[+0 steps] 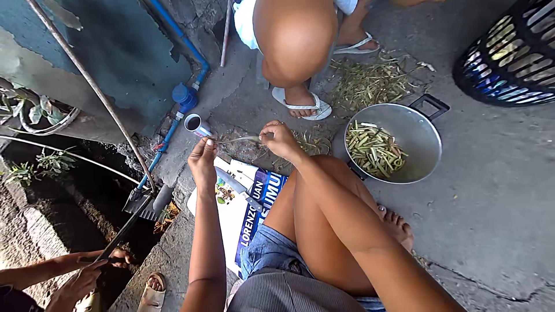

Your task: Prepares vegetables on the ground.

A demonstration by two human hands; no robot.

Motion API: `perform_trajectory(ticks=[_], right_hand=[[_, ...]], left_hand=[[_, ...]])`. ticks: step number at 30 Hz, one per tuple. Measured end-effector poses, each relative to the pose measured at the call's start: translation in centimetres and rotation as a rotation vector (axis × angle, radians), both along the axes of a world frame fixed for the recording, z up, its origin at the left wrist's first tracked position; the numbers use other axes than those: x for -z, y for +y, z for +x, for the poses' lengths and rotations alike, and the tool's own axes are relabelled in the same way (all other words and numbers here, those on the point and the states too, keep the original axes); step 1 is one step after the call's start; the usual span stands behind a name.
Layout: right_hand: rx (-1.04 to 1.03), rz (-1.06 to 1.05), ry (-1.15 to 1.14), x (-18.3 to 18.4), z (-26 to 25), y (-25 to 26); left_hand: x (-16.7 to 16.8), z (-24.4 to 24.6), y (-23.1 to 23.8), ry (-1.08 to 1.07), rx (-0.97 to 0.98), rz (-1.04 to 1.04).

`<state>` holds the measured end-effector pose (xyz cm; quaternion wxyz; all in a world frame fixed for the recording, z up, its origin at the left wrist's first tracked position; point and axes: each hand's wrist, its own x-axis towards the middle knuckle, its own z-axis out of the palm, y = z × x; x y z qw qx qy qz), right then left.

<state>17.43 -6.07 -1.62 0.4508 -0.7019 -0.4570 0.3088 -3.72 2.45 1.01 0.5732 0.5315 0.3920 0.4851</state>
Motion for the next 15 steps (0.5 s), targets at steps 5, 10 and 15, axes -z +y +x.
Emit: perform_trajectory(ticks=[5, 10, 15], right_hand=[[0.090, -0.090, -0.025, 0.0, 1.6, 0.2], [0.170, -0.160, -0.114, 0.2, 3.3, 0.1], [0.274, -0.260, -0.159, 0.2, 5.0, -0.2]], left_hand=[[0.2, -4.7, 1.4, 0.153, -0.125, 0.083], [0.5, -9.0, 2.3, 0.355, -0.160, 0.158], [1.0, -12.0, 3.6, 0.488, -0.282, 0.226]])
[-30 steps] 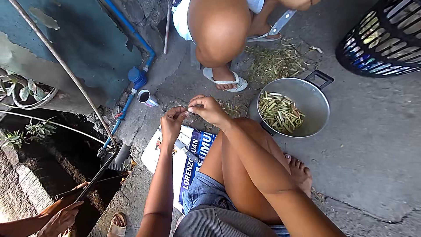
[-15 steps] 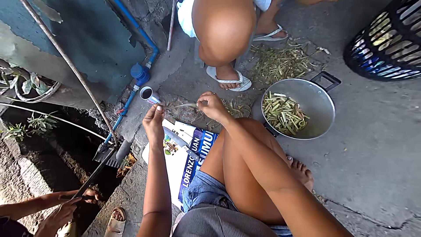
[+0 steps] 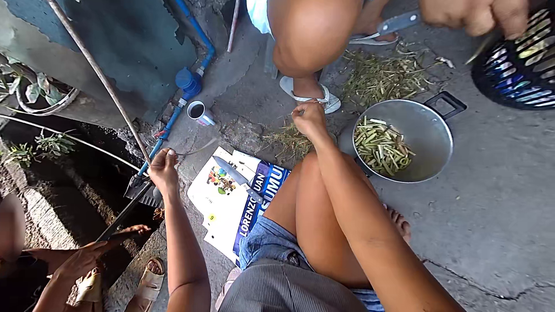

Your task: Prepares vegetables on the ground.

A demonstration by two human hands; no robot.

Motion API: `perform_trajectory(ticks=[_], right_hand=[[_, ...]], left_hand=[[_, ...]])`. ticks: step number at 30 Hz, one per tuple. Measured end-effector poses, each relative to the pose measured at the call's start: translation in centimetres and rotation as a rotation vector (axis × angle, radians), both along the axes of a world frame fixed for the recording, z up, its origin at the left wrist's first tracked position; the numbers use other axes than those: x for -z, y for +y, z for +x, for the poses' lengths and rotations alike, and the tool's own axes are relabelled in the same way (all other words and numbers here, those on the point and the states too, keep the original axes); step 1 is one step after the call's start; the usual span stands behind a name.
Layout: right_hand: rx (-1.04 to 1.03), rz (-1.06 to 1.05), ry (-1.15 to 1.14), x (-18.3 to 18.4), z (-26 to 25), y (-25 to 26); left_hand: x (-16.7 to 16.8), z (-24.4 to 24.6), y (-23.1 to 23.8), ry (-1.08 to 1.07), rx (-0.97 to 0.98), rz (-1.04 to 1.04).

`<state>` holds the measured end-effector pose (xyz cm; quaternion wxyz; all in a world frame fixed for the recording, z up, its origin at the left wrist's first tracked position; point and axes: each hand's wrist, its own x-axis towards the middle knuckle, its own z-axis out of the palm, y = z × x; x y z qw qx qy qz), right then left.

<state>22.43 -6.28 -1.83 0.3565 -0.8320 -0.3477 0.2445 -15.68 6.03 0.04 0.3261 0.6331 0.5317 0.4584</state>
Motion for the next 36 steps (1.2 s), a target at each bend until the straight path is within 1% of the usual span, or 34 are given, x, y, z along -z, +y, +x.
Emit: perform_trajectory(ticks=[3, 5, 7, 10, 12, 14, 18, 21, 24, 26, 28, 30, 32, 34, 36], right_hand=[[-0.036, -0.150, -0.005, 0.5, 1.2, 0.0], [-0.095, -0.259, 0.020, 0.7, 1.5, 0.2], [-0.145, -0.300, 0.021, 1.1, 1.4, 0.5], [-0.113, -0.238, -0.023, 0.9, 1.1, 0.6], [-0.059, -0.200, -0.066, 0.5, 0.9, 0.6], [-0.050, -0.154, -0.089, 0.5, 0.8, 0.5], [-0.084, -0.112, -0.096, 0.6, 0.4, 0.5], [-0.127, -0.122, -0.117, 0.5, 0.0, 0.6], [-0.186, -0.091, -0.108, 1.2, -0.5, 0.8], [-0.218, -0.004, -0.141, 1.2, -1.1, 0.7], [-0.262, 0.167, -0.213, 1.1, -2.0, 0.6], [-0.361, 0.364, -0.284, 1.3, -3.0, 0.5], [-0.496, 0.514, -0.339, 1.6, -4.1, 0.5], [-0.623, 0.588, -0.387, 1.8, -5.0, 0.5], [-0.693, 0.590, -0.440, 1.7, -5.8, 0.4]], left_hand=[[-0.2, -0.7, 0.2, 0.079, -0.031, 0.023], [-0.2, -0.2, 0.0, 0.142, 0.015, 0.023], [-0.2, 0.7, -0.3, 0.207, 0.076, 0.000], [-0.3, 3.1, -0.9, 0.267, 0.167, -0.038], [-0.2, 4.7, -0.9, 0.268, 0.232, -0.045], [0.0, 6.4, -0.8, 0.249, 0.308, -0.050], [0.3, 9.5, -0.4, 0.188, 0.459, -0.115], [0.5, 11.3, 0.0, 0.148, 0.529, -0.168], [0.8, 12.7, 0.2, 0.119, 0.575, -0.211], [0.9, 13.5, 0.3, 0.102, 0.602, -0.258], [0.8, 14.2, 0.3, 0.091, 0.631, -0.304], [0.7, 14.9, 0.2, 0.098, 0.658, -0.344], [0.5, 15.4, 0.3, 0.117, 0.692, -0.376], [0.5, 15.8, 0.5, 0.123, 0.723, -0.406], [0.6, 16.1, 0.8, 0.127, 0.760, -0.431]])
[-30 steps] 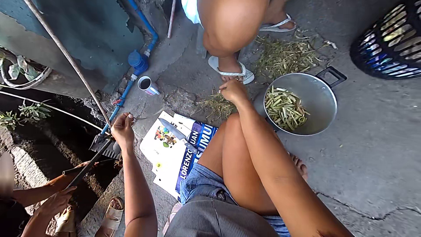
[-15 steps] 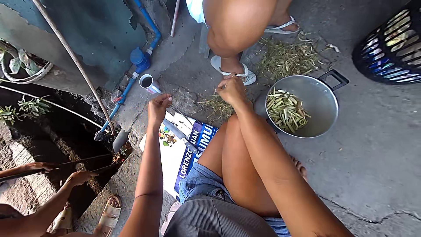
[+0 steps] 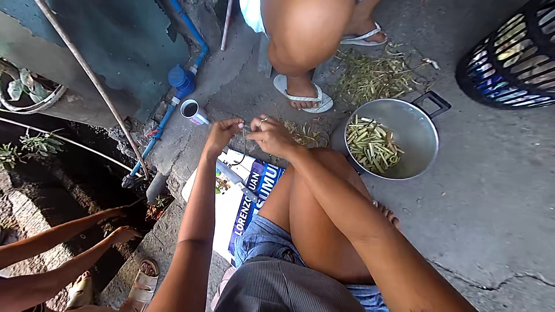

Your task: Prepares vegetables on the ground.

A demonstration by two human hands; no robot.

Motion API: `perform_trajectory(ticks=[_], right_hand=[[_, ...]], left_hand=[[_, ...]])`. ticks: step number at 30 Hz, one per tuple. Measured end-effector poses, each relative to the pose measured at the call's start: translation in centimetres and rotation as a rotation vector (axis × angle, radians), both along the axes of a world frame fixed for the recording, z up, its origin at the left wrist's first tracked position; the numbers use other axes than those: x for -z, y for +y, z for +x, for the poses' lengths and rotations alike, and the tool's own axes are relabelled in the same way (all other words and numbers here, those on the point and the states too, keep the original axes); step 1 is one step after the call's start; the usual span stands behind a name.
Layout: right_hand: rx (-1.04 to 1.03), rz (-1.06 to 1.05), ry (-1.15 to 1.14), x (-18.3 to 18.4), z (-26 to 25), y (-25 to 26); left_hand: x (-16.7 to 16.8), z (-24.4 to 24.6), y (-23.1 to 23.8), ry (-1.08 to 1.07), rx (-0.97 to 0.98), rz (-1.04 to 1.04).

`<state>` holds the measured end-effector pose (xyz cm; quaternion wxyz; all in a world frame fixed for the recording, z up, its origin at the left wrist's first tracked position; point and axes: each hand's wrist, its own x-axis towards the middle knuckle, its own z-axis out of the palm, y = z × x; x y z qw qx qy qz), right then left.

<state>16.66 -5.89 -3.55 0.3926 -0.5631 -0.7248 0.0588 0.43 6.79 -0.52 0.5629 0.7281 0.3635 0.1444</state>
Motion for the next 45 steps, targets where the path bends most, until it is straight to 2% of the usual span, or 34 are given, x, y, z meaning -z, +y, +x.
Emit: perform_trajectory(ticks=[5, 13, 15, 17, 19, 22, 24, 28, 32, 36, 41, 45], right_hand=[[-0.012, 0.092, -0.092, 0.4, -0.1, 0.2], [-0.026, 0.000, -0.195, 0.3, 0.0, 0.2], [-0.004, -0.084, -0.199, 0.0, 0.3, 0.2], [0.031, -0.144, -0.209, -0.1, 0.7, 0.2], [0.052, -0.183, -0.221, -0.1, 0.9, 0.3], [0.060, -0.267, -0.232, -0.3, 0.8, 0.3], [0.063, -0.328, -0.235, -0.5, 0.6, 0.4], [0.084, -0.409, -0.280, -0.6, 0.3, 0.3], [0.094, -0.441, -0.265, -0.4, 0.2, 0.4], [0.122, -0.501, -0.151, -0.7, 0.4, 0.4], [0.112, -0.413, -0.103, -0.2, 0.5, 0.4], [0.116, -0.428, -0.054, -0.3, 0.6, 0.5]], left_hand=[[-0.1, 0.6, 0.4, 0.033, 0.080, -0.026], [-0.9, 1.4, 0.5, 0.079, 0.155, -0.021], [-1.8, 1.2, 0.9, 0.119, 0.195, 0.065], [-3.6, 0.8, 1.1, 0.236, 0.274, 0.239], [-5.3, 0.8, 0.6, 0.445, 0.391, 0.500], [-5.4, 1.7, -1.2, 0.728, 0.555, 0.813], [-4.5, 2.5, -2.2, 0.836, 0.593, 0.865], [-3.2, 3.3, -3.5, 0.952, 0.542, 0.782], [-2.0, 3.6, -4.4, 0.892, 0.459, 0.722], [-1.5, 3.2, -4.3, 0.772, 0.404, 0.704], [-2.0, 2.4, -5.2, 0.614, 0.352, 0.773], [-1.8, 1.5, -5.5, 0.449, 0.330, 0.850]])
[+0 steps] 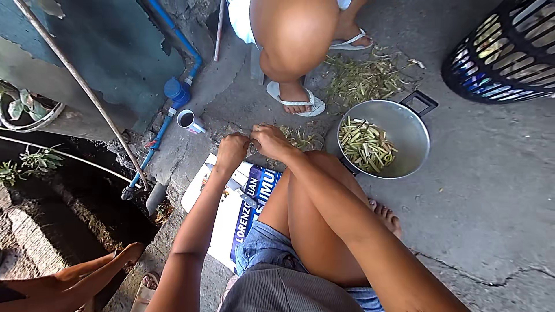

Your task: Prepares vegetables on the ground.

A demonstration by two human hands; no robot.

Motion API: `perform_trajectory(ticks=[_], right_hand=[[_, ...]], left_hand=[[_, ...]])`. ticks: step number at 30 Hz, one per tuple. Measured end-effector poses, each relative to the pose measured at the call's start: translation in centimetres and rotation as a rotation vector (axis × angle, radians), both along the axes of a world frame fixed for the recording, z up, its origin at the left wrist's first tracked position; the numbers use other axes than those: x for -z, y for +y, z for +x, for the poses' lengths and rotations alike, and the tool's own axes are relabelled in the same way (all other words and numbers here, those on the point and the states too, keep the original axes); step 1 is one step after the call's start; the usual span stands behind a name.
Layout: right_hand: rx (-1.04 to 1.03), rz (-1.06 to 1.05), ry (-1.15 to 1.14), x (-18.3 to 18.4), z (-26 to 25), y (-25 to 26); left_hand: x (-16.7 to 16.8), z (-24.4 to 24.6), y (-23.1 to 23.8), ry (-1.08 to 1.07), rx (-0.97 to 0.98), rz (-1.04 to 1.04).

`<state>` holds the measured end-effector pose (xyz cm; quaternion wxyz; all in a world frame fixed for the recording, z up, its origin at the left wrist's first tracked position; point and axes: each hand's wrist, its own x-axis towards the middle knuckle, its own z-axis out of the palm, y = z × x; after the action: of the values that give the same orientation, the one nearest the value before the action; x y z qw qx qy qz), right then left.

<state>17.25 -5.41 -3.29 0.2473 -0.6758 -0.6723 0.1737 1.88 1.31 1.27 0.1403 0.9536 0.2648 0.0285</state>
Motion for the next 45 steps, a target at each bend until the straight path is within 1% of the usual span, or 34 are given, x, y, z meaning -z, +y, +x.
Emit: perform_trajectory(ticks=[3, 8, 13, 16, 18, 19, 20, 21, 24, 26, 28, 30, 32, 34, 36, 41, 45], right_hand=[[0.076, 0.062, 0.197, 0.5, 0.3, 0.1], [0.222, 0.179, 0.742, -0.6, 0.4, 0.0], [0.319, 0.174, 1.252, -0.6, -0.3, -0.1], [0.359, 0.120, 1.441, -1.0, -0.7, -0.3], [0.371, 0.113, 1.500, -0.9, -0.8, -0.3], [0.369, 0.123, 1.491, -0.8, -0.9, -0.3], [0.370, 0.139, 1.434, -0.7, -0.9, -0.3], [0.372, 0.165, 1.315, -0.7, -0.8, -0.3], [0.361, 0.244, 0.799, -1.0, -0.4, -0.7], [0.388, 0.335, 0.635, -0.9, -0.3, -0.7], [0.473, 0.433, 0.554, -0.6, 0.2, -0.7], [0.607, 0.446, 0.461, -0.6, 1.3, -0.8], [0.714, 0.343, 0.407, -1.0, 2.3, -1.1], [0.767, 0.195, 0.370, -1.6, 3.0, -1.5], [0.765, 0.100, 0.305, -1.9, 3.2, -1.5], [0.628, -0.083, 0.163, -2.1, 2.4, -1.1], [0.638, -0.023, 0.085, -1.8, 2.0, -0.8]], left_hand=[[0.1, -0.7, -0.1, -0.165, 0.005, 0.004], [0.8, -0.5, 0.2, -0.471, -0.111, -0.038], [1.6, 0.1, -0.5, -0.631, -0.150, 0.031], [2.4, 0.7, -0.7, -0.689, -0.160, 0.067], [2.8, 1.0, -0.9, -0.722, -0.171, 0.074], [2.9, 1.1, -1.0, -0.723, -0.178, 0.073], [3.0, 1.1, -1.0, -0.713, -0.185, 0.070], [2.9, 1.1, -1.0, -0.690, -0.187, 0.065], [2.2, 0.6, -0.5, -0.549, -0.170, 0.051], [1.4, 0.1, -0.1, -0.432, -0.171, 0.034], [0.3, -0.8, 0.3, -0.323, -0.201, -0.033], [-0.7, -1.6, 0.7, -0.239, -0.251, -0.124], [-1.2, -1.9, 1.3, -0.154, -0.323, -0.228], [-1.2, -2.2, 2.0, -0.104, -0.362, -0.309], [-0.8, -2.5, 2.5, -0.097, -0.361, -0.343], [-0.2, -2.8, 2.6, -0.087, -0.357, -0.384], [0.4, -2.4, 3.2, -0.054, -0.363, -0.395]])
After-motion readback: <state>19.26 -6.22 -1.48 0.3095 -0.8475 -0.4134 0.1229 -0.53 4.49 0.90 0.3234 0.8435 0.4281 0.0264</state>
